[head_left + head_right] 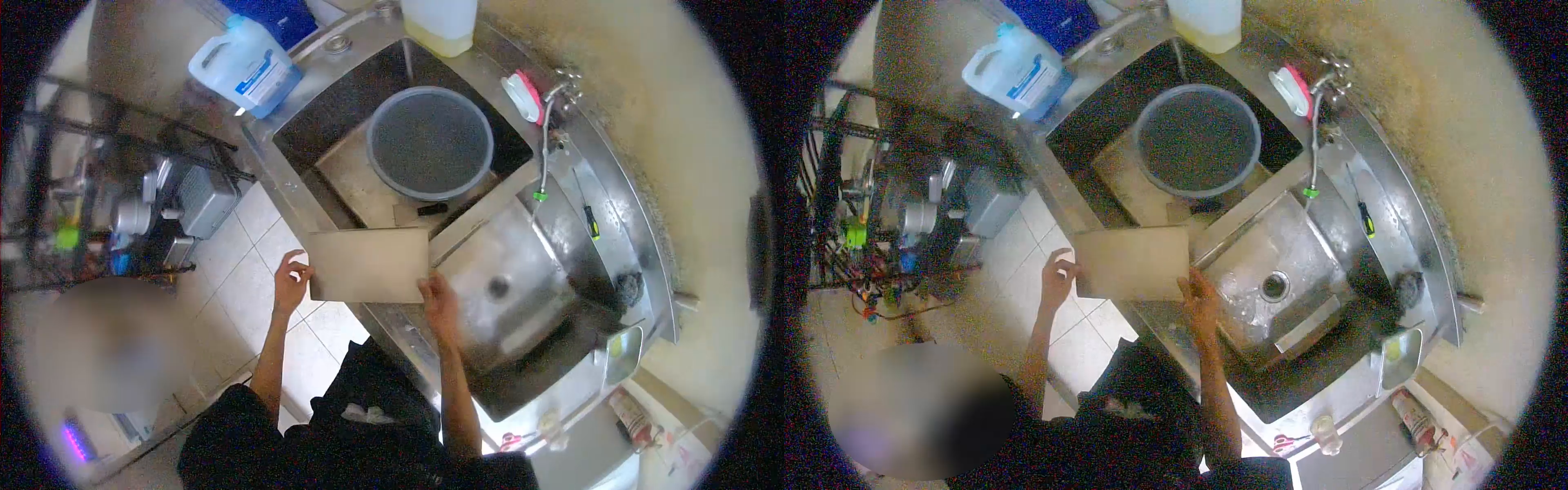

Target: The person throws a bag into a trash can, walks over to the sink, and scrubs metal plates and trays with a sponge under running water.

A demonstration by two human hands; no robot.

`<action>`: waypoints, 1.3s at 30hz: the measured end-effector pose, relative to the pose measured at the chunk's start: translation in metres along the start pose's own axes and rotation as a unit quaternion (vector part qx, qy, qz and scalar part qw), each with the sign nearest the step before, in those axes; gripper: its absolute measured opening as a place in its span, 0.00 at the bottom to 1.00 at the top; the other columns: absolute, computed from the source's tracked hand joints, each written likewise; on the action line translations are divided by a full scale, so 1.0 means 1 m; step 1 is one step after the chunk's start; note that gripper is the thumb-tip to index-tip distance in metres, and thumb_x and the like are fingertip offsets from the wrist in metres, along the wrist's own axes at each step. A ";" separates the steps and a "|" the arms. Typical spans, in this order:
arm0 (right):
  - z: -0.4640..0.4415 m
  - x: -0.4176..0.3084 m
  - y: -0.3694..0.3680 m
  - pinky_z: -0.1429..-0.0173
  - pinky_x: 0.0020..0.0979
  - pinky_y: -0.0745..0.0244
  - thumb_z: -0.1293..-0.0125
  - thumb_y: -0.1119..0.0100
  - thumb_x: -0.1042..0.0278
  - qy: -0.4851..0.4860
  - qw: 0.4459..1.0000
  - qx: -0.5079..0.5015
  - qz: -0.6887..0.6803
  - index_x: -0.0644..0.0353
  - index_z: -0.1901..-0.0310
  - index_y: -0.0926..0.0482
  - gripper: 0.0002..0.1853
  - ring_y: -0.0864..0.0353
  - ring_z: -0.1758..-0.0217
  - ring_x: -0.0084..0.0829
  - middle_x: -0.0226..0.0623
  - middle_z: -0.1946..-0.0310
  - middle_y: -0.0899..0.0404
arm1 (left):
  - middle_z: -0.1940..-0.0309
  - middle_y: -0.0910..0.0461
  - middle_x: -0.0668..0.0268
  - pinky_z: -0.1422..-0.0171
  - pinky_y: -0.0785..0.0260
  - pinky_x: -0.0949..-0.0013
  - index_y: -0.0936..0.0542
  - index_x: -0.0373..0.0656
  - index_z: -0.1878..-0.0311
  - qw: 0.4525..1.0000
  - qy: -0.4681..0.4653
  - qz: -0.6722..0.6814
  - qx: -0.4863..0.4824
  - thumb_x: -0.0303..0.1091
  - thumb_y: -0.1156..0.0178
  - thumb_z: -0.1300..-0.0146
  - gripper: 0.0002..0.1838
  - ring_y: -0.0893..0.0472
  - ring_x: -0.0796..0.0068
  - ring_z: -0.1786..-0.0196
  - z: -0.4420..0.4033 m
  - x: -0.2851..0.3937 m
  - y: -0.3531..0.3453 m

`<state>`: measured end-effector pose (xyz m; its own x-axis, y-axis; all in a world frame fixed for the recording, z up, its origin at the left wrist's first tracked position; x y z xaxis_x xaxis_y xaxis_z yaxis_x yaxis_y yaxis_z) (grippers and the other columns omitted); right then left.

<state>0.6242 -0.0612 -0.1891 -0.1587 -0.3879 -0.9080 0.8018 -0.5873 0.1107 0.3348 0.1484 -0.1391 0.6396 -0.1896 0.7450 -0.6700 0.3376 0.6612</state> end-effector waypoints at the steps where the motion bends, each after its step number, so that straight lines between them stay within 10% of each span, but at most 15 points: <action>1: -0.012 -0.002 -0.015 0.50 0.28 0.28 0.34 0.43 0.63 0.001 1.000 -0.005 -0.001 0.68 0.45 0.27 0.20 0.22 0.59 0.28 0.40 0.63 0.20 | 0.70 0.19 0.68 0.71 0.34 0.78 0.26 0.45 0.48 1.000 0.009 0.022 0.011 0.26 0.35 0.45 0.20 0.24 0.83 0.71 0.001 -0.025 0.009; 3: -0.039 -0.001 -0.049 0.46 0.40 0.28 0.38 0.41 0.61 -0.017 0.995 -0.046 0.085 0.63 0.47 0.24 0.21 0.21 0.55 0.47 0.52 0.57 0.21 | 0.67 0.19 0.66 0.69 0.32 0.78 0.26 0.43 0.48 0.999 0.018 0.040 0.022 0.30 0.34 0.44 0.20 0.23 0.81 0.69 0.005 -0.059 0.014; 5: -0.079 0.007 -0.092 0.49 0.35 0.28 0.37 0.42 0.63 0.112 0.988 -0.047 0.090 0.65 0.44 0.27 0.21 0.20 0.58 0.41 0.49 0.60 0.20 | 0.57 0.20 0.60 0.53 0.26 0.69 0.31 0.35 0.43 0.941 0.208 0.266 0.024 0.38 0.39 0.37 0.23 0.20 0.74 0.58 0.011 -0.098 0.007; 9: -0.105 -0.008 -0.146 0.54 0.32 0.26 0.38 0.44 0.68 0.267 0.950 -0.096 0.130 0.67 0.45 0.29 0.20 0.19 0.59 0.42 0.49 0.62 0.19 | 0.61 0.20 0.62 0.52 0.31 0.72 0.27 0.38 0.51 0.884 0.205 0.393 0.148 0.43 0.38 0.37 0.20 0.23 0.78 0.59 0.011 -0.120 0.013; 19: -0.096 0.018 -0.159 0.62 0.29 0.26 0.43 0.39 0.74 0.205 0.962 -0.154 0.097 0.63 0.53 0.30 0.16 0.23 0.68 0.27 0.37 0.67 0.21 | 0.64 0.18 0.62 0.59 0.32 0.77 0.25 0.37 0.47 0.954 0.222 0.180 0.091 0.40 0.36 0.40 0.22 0.23 0.80 0.65 -0.032 -0.113 0.050; 21: -0.087 0.031 -0.163 0.61 0.27 0.26 0.43 0.38 0.77 0.082 0.964 -0.206 -0.145 0.62 0.52 0.33 0.18 0.23 0.65 0.24 0.34 0.65 0.21 | 0.60 0.19 0.63 0.55 0.32 0.76 0.27 0.38 0.44 0.950 0.204 0.218 0.093 0.39 0.36 0.39 0.23 0.23 0.78 0.61 -0.038 -0.115 0.051; 23: -0.065 0.030 -0.166 0.60 0.28 0.27 0.42 0.39 0.77 0.103 0.968 -0.194 -0.119 0.62 0.51 0.35 0.19 0.23 0.65 0.24 0.35 0.62 0.21 | 0.56 0.20 0.63 0.51 0.32 0.74 0.29 0.39 0.41 0.944 0.185 0.260 0.087 0.38 0.37 0.39 0.24 0.23 0.77 0.57 -0.039 -0.105 0.045; 25: -0.039 0.021 -0.160 0.59 0.28 0.27 0.41 0.40 0.78 0.123 0.973 -0.175 -0.090 0.61 0.50 0.36 0.20 0.23 0.65 0.24 0.36 0.60 0.21 | 0.47 0.25 0.65 0.42 0.35 0.69 0.33 0.40 0.37 0.798 0.131 0.583 0.080 0.35 0.39 0.37 0.27 0.26 0.74 0.46 -0.036 -0.069 0.031; 27: -0.014 0.023 -0.146 0.58 0.27 0.27 0.40 0.41 0.80 -0.014 0.972 -0.149 -0.179 0.60 0.47 0.39 0.22 0.23 0.62 0.25 0.37 0.59 0.20 | 0.44 0.27 0.66 0.40 0.37 0.67 0.34 0.41 0.37 0.807 0.131 0.575 0.040 0.34 0.39 0.37 0.27 0.28 0.74 0.43 -0.029 -0.041 0.009; 30: -0.002 0.037 -0.122 0.56 0.27 0.27 0.38 0.42 0.80 0.022 0.975 -0.058 -0.215 0.59 0.47 0.40 0.21 0.23 0.58 0.25 0.38 0.57 0.20 | 0.45 0.26 0.68 0.41 0.35 0.66 0.32 0.43 0.39 0.844 0.188 0.502 0.028 0.33 0.39 0.38 0.24 0.28 0.75 0.44 -0.040 -0.052 -0.024; 32: -0.004 0.050 -0.100 0.55 0.27 0.27 0.38 0.41 0.80 0.110 0.993 -0.041 -0.007 0.59 0.46 0.41 0.23 0.23 0.57 0.25 0.38 0.58 0.20 | 0.50 0.23 0.69 0.47 0.31 0.69 0.30 0.45 0.41 0.859 0.152 0.489 -0.005 0.32 0.38 0.38 0.22 0.24 0.76 0.51 -0.065 -0.035 -0.045; 35: -0.003 0.028 -0.046 0.59 0.25 0.28 0.38 0.41 0.79 0.043 0.969 0.045 -0.241 0.60 0.45 0.39 0.23 0.23 0.64 0.22 0.36 0.61 0.20 | 0.57 0.20 0.69 0.53 0.29 0.73 0.28 0.43 0.45 0.893 0.152 0.423 -0.021 0.32 0.36 0.41 0.21 0.21 0.78 0.57 -0.100 -0.005 -0.088; 39: -0.035 0.017 0.036 0.65 0.25 0.29 0.41 0.37 0.74 0.082 0.986 0.134 -0.061 0.62 0.52 0.32 0.17 0.27 0.70 0.21 0.32 0.70 0.24 | 0.59 0.20 0.67 0.60 0.27 0.76 0.28 0.40 0.48 0.897 0.130 0.417 -0.075 0.34 0.33 0.43 0.21 0.21 0.78 0.60 -0.131 0.076 -0.142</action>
<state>0.6703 -0.0640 -0.2148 -0.1319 -0.1957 -0.9718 0.5974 -0.7980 0.0796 0.5278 0.2073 -0.1879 0.0196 0.4014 0.9157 -0.9106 0.3853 -0.1494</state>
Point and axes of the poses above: each hand's wrist, its own z-axis away from the middle knuckle, its own y-axis out of the back of the hand, x = y × z, the point moved 9 cm from there along -z, towards the middle knuckle
